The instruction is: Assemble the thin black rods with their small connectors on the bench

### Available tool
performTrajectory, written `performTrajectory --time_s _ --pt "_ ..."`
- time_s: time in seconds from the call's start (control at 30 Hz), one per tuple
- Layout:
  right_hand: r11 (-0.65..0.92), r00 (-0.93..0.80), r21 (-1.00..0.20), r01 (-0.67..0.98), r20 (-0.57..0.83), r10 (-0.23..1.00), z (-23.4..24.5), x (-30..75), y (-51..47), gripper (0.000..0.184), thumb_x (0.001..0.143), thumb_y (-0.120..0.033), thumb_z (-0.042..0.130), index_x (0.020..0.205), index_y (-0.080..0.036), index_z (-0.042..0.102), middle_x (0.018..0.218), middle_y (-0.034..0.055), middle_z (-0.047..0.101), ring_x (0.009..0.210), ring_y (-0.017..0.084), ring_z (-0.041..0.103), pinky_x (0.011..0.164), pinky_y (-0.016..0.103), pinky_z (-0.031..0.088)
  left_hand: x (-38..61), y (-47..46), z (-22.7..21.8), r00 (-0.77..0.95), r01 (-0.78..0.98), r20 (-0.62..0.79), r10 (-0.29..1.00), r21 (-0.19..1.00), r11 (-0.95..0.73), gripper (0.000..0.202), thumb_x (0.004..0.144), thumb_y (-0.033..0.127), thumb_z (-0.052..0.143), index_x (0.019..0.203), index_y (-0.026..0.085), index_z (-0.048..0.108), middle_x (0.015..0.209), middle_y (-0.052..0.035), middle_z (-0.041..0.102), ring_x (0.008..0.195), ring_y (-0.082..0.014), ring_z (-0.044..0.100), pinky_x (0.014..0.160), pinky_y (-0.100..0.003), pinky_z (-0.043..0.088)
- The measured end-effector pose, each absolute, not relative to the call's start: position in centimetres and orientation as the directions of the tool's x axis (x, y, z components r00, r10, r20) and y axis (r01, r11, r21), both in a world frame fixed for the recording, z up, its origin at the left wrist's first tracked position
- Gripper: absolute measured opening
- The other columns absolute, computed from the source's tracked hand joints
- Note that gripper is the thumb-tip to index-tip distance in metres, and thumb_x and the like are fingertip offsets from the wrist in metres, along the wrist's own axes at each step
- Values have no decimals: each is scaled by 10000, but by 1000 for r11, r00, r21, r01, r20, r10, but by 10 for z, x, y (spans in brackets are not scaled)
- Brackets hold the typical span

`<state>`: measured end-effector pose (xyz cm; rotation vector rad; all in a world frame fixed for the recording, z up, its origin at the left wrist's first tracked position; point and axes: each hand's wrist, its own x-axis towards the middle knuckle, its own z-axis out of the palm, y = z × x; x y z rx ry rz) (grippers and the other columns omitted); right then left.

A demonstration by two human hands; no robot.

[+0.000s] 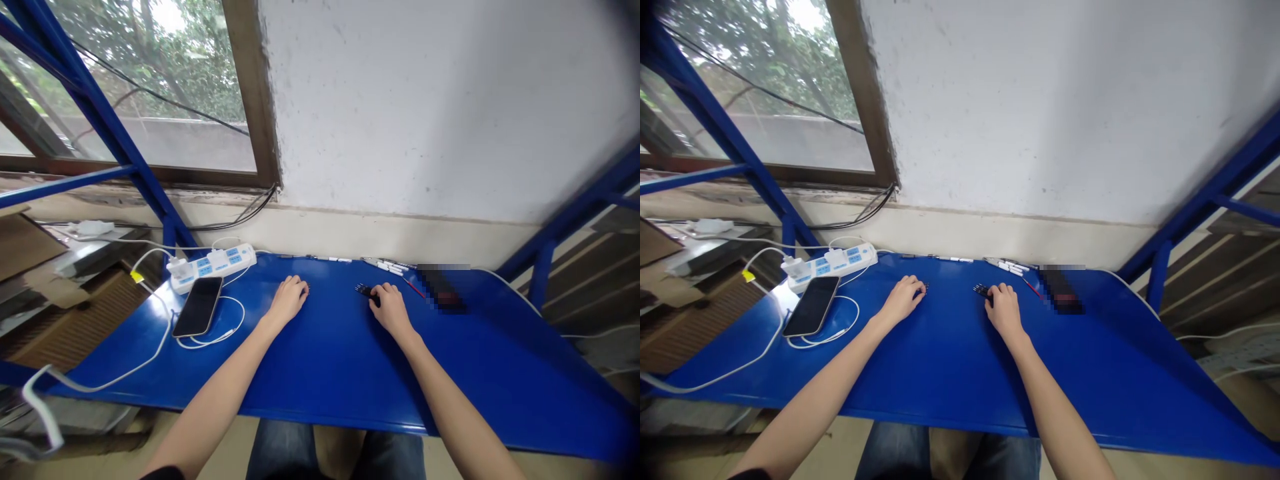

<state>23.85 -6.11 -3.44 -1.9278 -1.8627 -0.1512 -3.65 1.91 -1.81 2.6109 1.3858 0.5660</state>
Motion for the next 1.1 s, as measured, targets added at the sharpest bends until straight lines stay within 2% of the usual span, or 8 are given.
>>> performTrajectory --time_s 0.17,0.37,0.53,0.8,0.9,0.97,1.1 --pt "5 87 -238 971 375 923 -34 239 -62 61 786 -170 565 833 -176 603 869 82 567 835 233 485 752 330 360 -31 14 -16 527 725 276 803 346 -595 146 849 104 497 762 177 589 840 -63 562 841 -219 518 784 -336 405" --pt "-14 97 -231 973 354 930 -33 239 -62 67 794 -168 566 838 -172 616 873 87 572 850 239 494 752 326 358 -20 4 -15 543 608 312 780 495 -621 121 869 132 472 835 193 572 792 -36 597 793 -201 540 733 -309 412" --pt "-13 95 -234 972 344 934 -33 239 -62 55 793 -173 579 827 -176 623 860 82 572 849 240 494 744 323 355 -15 1 -14 526 522 392 755 552 -651 105 862 158 502 818 196 589 745 -22 594 741 -176 543 725 -289 417" --pt "52 51 -294 954 334 941 -36 241 -60 61 788 -173 577 741 -188 613 809 71 559 802 226 493 730 323 376 -11 0 -11 453 417 343 823 734 -536 60 776 164 588 825 182 618 735 -6 619 651 -128 546 648 -246 431" --pt "113 27 -384 916 341 940 -33 238 -59 90 785 -171 559 706 -191 598 791 67 579 803 221 509 740 323 390 -10 -1 -11 438 405 319 840 765 -501 73 795 220 576 802 183 639 744 -13 638 646 -129 559 626 -245 431" --pt "142 38 -523 840 317 948 -29 235 -59 94 797 -212 549 715 -199 591 762 48 605 770 205 534 719 311 400 -10 -2 -11 421 382 300 856 797 -468 120 821 266 552 799 185 637 757 -18 651 664 -135 578 639 -250 441" --pt "131 70 -868 479 186 980 -21 226 -61 205 825 -391 545 747 -203 575 687 9 627 650 160 568 647 282 421 -9 0 -13 413 253 239 879 897 -363 198 855 365 505 821 184 580 698 -10 640 643 -135 586 633 -250 454"
